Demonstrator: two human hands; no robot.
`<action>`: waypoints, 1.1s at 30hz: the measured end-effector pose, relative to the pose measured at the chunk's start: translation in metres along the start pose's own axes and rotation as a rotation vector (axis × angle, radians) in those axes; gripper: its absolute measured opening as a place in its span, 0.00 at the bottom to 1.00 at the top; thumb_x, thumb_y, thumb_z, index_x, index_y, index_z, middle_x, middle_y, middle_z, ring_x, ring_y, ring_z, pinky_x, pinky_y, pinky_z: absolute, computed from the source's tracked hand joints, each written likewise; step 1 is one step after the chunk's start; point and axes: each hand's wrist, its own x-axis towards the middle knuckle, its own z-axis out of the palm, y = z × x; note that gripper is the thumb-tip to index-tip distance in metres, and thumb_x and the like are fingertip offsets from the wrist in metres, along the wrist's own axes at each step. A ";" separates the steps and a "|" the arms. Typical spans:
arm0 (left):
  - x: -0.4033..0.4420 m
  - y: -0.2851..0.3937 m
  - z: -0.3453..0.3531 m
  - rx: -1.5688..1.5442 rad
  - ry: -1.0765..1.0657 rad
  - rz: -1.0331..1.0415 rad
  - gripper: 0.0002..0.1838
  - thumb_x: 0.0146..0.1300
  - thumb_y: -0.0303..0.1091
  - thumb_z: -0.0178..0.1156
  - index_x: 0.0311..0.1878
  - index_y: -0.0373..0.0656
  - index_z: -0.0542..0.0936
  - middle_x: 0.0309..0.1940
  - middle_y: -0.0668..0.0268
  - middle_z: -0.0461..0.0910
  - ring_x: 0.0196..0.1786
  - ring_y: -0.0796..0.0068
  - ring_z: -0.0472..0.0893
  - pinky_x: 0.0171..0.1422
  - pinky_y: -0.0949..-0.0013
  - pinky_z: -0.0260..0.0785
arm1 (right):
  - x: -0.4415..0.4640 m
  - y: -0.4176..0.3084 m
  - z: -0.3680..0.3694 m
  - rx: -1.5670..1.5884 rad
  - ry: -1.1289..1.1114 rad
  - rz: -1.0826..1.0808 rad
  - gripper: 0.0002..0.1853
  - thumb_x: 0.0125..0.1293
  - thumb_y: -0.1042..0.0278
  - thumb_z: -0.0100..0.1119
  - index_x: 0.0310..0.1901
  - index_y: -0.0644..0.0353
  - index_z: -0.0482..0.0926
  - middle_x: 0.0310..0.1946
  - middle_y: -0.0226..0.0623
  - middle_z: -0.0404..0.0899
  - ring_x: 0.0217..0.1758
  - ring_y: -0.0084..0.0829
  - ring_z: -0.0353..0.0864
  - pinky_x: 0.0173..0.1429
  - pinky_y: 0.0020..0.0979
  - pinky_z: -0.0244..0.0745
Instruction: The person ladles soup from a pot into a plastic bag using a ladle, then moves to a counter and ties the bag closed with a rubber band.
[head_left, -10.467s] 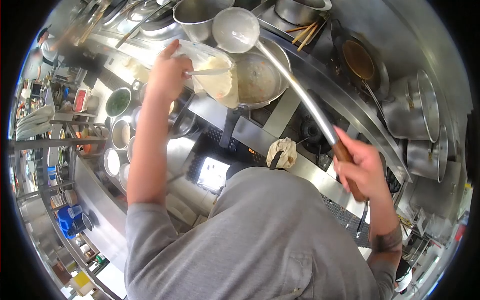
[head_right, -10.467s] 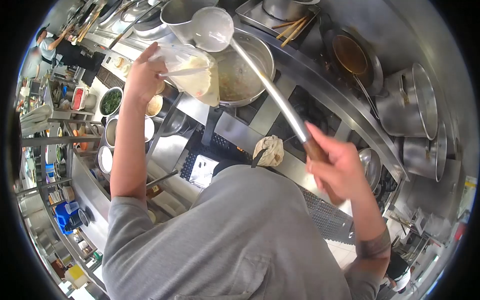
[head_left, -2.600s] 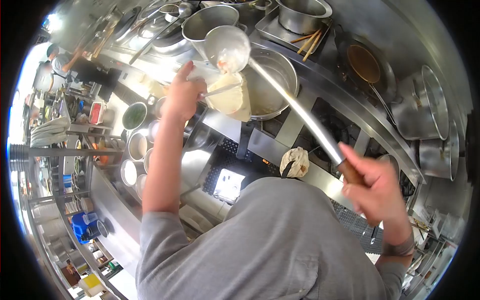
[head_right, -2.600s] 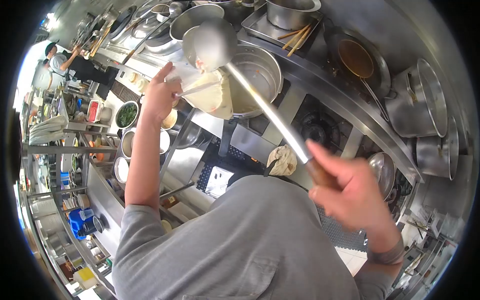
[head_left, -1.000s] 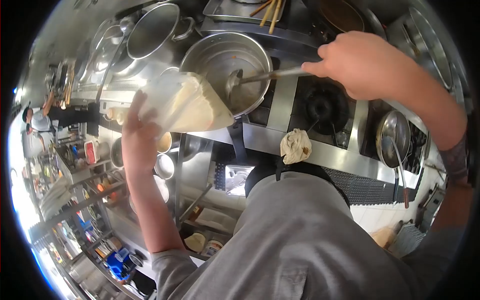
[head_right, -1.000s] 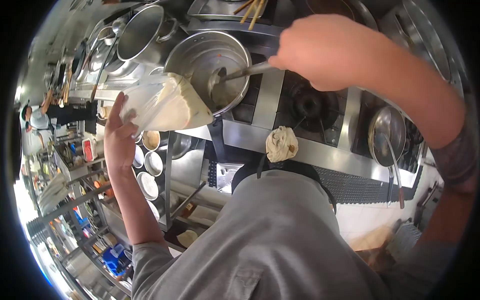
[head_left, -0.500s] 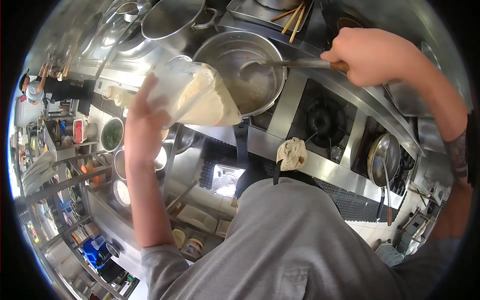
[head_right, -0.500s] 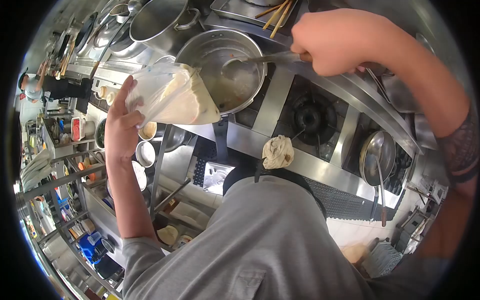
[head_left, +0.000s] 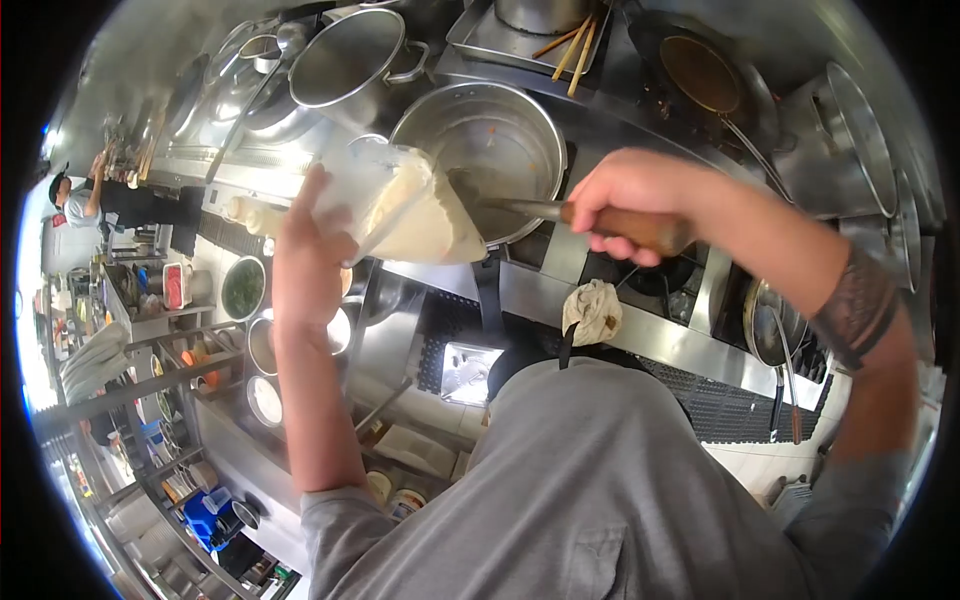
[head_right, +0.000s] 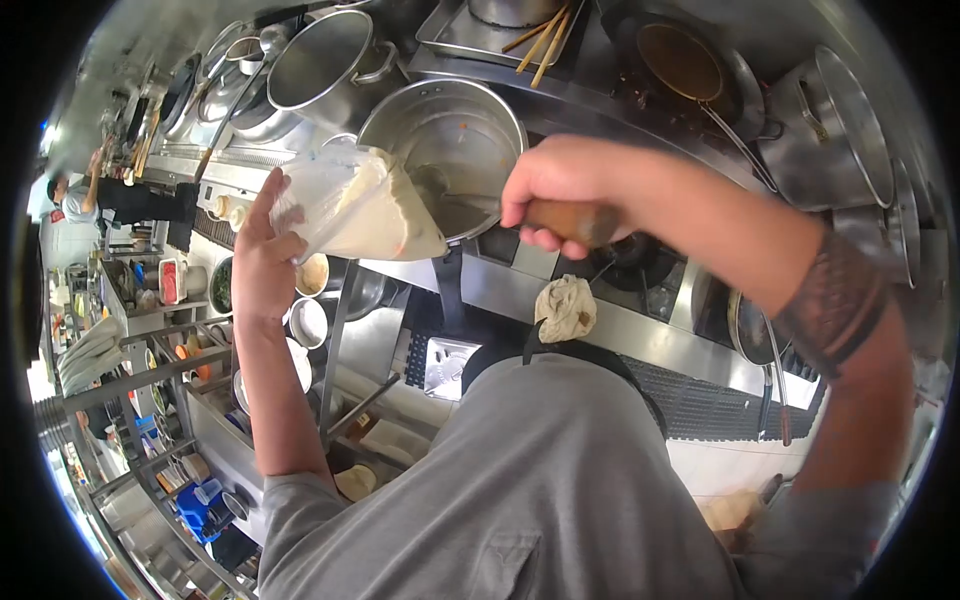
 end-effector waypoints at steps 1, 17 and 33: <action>-0.002 0.001 0.001 0.000 0.011 0.007 0.48 0.49 0.16 0.50 0.82 0.32 0.63 0.75 0.53 0.70 0.66 0.60 0.75 0.70 0.67 0.68 | 0.004 0.009 0.006 0.084 0.015 -0.034 0.08 0.66 0.72 0.61 0.44 0.66 0.80 0.29 0.37 0.78 0.20 0.24 0.76 0.15 0.31 0.69; 0.005 -0.029 -0.007 0.383 0.012 0.297 0.47 0.48 0.16 0.51 0.80 0.30 0.65 0.76 0.48 0.70 0.68 0.57 0.80 0.55 0.70 0.76 | -0.075 0.103 -0.004 0.310 0.047 -0.402 0.17 0.69 0.74 0.58 0.57 0.70 0.79 0.29 0.36 0.79 0.18 0.22 0.77 0.15 0.29 0.71; 0.007 -0.001 0.023 -0.176 0.170 -0.037 0.49 0.51 0.17 0.63 0.81 0.30 0.62 0.48 0.55 0.83 0.36 0.71 0.77 0.40 0.70 0.71 | -0.169 0.142 0.067 -0.319 0.280 -0.689 0.40 0.62 0.82 0.64 0.78 0.66 0.67 0.30 0.32 0.81 0.23 0.17 0.78 0.29 0.23 0.74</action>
